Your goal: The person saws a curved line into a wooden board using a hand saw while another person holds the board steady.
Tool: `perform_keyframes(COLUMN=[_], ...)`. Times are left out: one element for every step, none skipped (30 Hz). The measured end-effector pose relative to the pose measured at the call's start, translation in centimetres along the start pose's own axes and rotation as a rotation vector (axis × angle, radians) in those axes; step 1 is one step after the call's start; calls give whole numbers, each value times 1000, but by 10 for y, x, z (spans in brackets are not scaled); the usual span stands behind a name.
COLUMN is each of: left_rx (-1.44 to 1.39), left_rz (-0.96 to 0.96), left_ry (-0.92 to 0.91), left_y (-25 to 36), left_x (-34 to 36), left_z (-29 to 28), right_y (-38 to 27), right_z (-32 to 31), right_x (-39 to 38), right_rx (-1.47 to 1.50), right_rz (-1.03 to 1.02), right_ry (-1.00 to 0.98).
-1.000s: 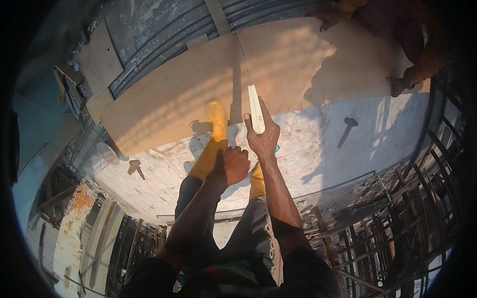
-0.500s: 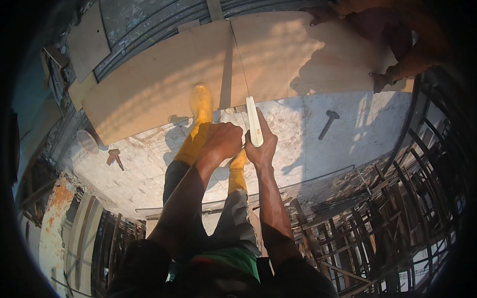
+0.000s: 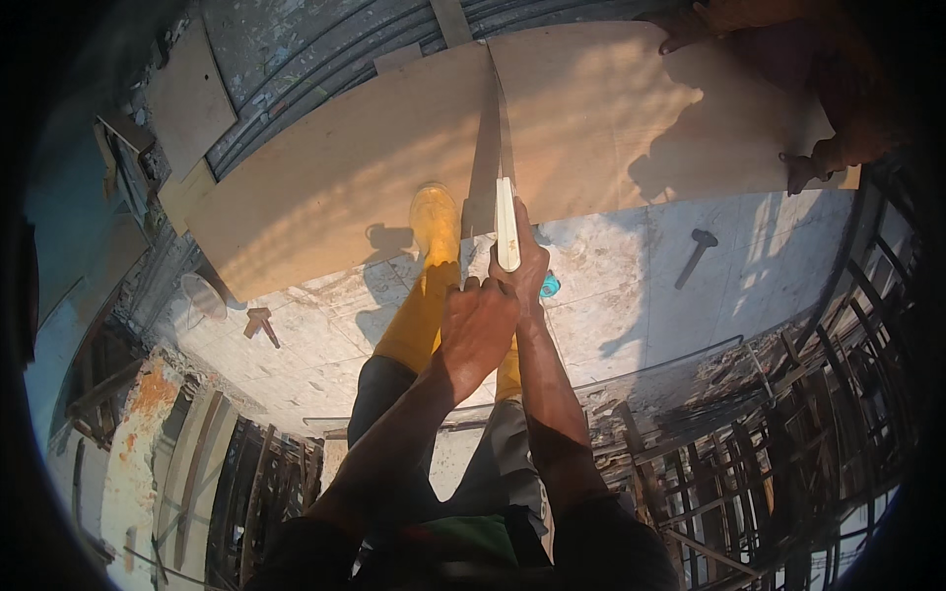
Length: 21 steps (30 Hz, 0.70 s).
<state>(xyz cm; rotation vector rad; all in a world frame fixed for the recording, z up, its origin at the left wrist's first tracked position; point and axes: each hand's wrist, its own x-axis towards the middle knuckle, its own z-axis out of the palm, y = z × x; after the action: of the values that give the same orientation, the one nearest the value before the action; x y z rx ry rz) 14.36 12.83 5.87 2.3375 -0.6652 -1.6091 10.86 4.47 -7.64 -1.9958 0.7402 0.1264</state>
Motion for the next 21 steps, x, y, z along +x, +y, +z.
perform_keyframes(left_rx=[10, 41, 22, 34, 62, 77, 51, 64, 93, 121, 130, 75, 11, -54, -106, -135, -159, -259, -249, -266, -317], left_rz=[19, 57, 58, 55, 42, 63, 94, 99, 124, 152, 159, 220, 267, 300, 369, 418, 458, 410, 415, 511, 516], left_ry=[205, 443, 470, 472, 525, 558, 439, 431, 454, 478, 476, 490, 497, 506, 537, 601, 674, 684, 690, 810, 859], left_y=[1, -1, 0, 2, 3, 10, 14, 16, 20, 25, 31, 35, 37, 38, 43, 44, 44, 55, 60, 60, 62], left_x=[-2, 12, 16, 23, 25, 19, 14, 11, 10, 9, 8, 11, 10, 4, 3, 4, 4, -7, -8, -5, -6], left_z=[-1, -6, -9, -5, 1, 5, 9, 16, 26, 35, 42, 48, 61, 70, 71, 81, 90, 71, 76, 76, 76], right_y=[2, 11, 18, 28, 30, 36, 43, 48, 53, 58, 56, 47, 37, 15, 19, 20, 10, 3, -3, -15, -14], right_z=[1, 4, 6, 7, 11, 7, 2, 1, -3, -6, -13, -26, -38, -56, -66, -73, -78, -79, -87, -90, -89], right_x=[-8, -17, -25, -31, -34, -36, -37, -36, -33, -31, -23, -14, -9, -9, -19, -29, -33, -30, -32, -30, -31], right_rx=[33, 47, 60, 75, 103, 114, 127, 150, 174, 194, 204, 172, 119, 96, 97, 96, 55, 95, 80, 54, 60], right_rz=[66, 84, 90, 90, 85, 101, 120, 127, 140, 159, 172, 160, 121, 44, 23, 1, 45, 72, 105, 126, 91], right_ry=[-30, -40, -41, -44, -59, -61, -69, -82, -99, -115, -125, -110, -92, -154, -142, -132, -202, -243, -236, -214, -150])
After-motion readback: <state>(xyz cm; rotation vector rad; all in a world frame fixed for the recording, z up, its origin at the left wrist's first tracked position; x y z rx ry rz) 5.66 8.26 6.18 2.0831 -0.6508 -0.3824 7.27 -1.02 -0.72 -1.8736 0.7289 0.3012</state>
